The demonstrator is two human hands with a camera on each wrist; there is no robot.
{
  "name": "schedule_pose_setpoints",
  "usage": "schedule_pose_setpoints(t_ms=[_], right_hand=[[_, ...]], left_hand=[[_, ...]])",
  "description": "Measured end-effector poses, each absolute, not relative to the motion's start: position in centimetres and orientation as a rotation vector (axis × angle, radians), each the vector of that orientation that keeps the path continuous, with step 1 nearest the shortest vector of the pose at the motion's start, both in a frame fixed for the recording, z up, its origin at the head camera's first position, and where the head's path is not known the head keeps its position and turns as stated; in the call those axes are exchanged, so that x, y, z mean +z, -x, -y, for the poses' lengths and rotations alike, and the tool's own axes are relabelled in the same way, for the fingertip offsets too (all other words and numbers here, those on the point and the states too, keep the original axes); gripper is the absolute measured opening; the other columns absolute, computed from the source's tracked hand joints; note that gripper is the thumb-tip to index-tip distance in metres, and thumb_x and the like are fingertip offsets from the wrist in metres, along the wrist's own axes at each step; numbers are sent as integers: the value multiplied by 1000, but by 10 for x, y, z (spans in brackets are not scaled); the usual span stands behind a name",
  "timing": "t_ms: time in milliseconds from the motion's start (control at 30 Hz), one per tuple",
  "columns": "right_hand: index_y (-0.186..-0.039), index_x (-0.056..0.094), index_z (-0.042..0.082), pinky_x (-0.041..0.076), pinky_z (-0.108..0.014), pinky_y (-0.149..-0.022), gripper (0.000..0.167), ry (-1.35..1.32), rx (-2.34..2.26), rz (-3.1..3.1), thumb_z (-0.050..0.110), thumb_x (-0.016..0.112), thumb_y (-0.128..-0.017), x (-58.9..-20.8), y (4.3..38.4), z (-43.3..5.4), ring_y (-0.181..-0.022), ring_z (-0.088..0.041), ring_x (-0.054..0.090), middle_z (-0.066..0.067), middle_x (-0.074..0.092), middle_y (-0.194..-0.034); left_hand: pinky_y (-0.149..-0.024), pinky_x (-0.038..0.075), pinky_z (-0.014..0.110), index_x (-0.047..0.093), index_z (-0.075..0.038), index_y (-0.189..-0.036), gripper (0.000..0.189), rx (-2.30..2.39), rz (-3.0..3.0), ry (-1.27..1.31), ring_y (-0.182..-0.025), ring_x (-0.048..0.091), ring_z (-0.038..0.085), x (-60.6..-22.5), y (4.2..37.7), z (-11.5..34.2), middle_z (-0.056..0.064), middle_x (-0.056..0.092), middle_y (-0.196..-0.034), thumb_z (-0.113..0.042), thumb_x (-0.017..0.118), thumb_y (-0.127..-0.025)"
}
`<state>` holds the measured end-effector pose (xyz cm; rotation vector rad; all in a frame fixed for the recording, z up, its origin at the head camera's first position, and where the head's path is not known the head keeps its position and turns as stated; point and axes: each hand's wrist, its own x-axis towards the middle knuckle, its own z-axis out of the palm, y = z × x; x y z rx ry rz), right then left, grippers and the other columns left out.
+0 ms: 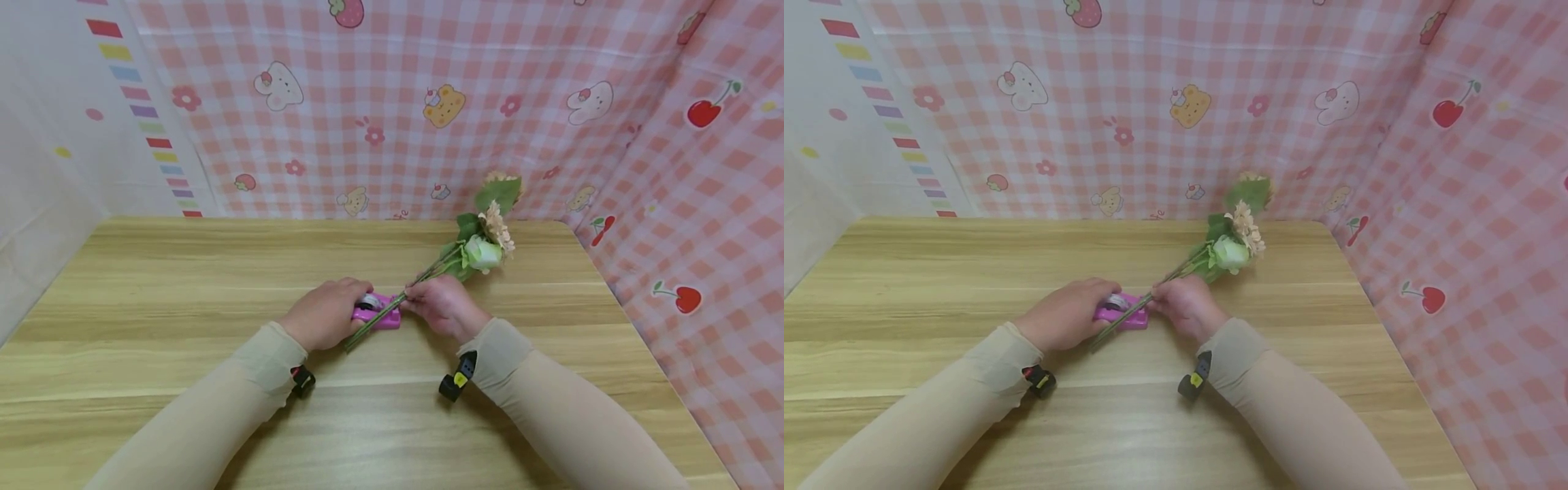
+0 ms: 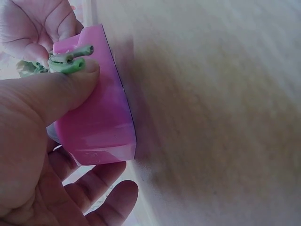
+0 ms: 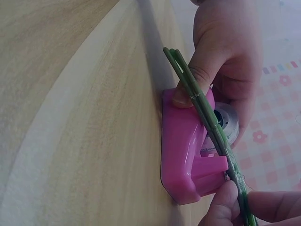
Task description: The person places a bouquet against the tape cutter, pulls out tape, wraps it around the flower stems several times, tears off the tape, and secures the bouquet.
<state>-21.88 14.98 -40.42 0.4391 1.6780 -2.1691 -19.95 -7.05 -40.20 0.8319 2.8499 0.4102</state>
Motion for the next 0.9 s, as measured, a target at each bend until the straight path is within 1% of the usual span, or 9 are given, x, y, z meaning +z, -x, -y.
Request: schedule_pose_setpoints(t_ms=[100, 233, 333, 500, 667, 800, 900], right_hand=[[-88, 56, 1, 64, -24, -73, 20, -438, -2177, -1678, -18, 53, -93, -405, 219, -150, -71, -16, 66, -7, 63, -83], [-95, 53, 1, 64, -25, -74, 20, -440, -2183, -1667, -19, 52, -92, -405, 220, -151, -74, -16, 65, -9, 62, -89], [-95, 53, 1, 64, -27, -77, 19, -454, -2179, -1664, -18, 51, -92, -404, 220, -151, -76, -17, 65, -10, 63, -93], [-91, 57, 0, 62, -28, -79, 17, -472, -2175, -1644, -15, 50, -94, -403, 221, -152, -80, -19, 63, -11, 62, -96], [-85, 56, 3, 58, -27, -79, 19, -464, -2173, -1580, -8, 48, -98, -403, 224, -150, -81, -19, 58, -9, 57, -92], [-80, 57, 7, 56, -24, -73, 23, -490, -2195, -1555, -3, 57, -101, -404, 225, -147, -76, -16, 57, -5, 59, -85], [-75, 54, 11, 55, -23, -69, 30, -507, -2221, -1562, -3, 62, -100, -405, 224, -145, -72, -14, 57, -1, 59, -80]], left_hand=[[-123, 43, 49, 52, -5, -153, 61, 411, -2852, -834, -144, 54, 36, -403, 200, 70, 14, 55, -157, -31, 71, -102], [-123, 43, 49, 52, -5, -152, 60, 417, -2856, -837, -143, 54, 35, -403, 201, 70, 14, 56, -156, -31, 71, -102], [-123, 44, 49, 52, -5, -152, 60, 415, -2858, -842, -143, 55, 35, -404, 201, 70, 14, 56, -155, -32, 71, -101], [-123, 44, 49, 52, -5, -152, 61, 419, -2857, -843, -143, 55, 36, -403, 200, 70, 14, 56, -156, -32, 71, -101], [-123, 43, 50, 52, -5, -152, 61, 427, -2852, -835, -143, 54, 36, -402, 200, 70, 14, 55, -156, -31, 72, -101], [-123, 43, 50, 52, -5, -153, 62, 428, -2851, -836, -143, 54, 36, -402, 199, 70, 14, 55, -156, -32, 72, -101], [-123, 43, 49, 52, -5, -153, 62, 426, -2851, -834, -143, 54, 36, -402, 199, 70, 14, 55, -156, -32, 72, -101]])
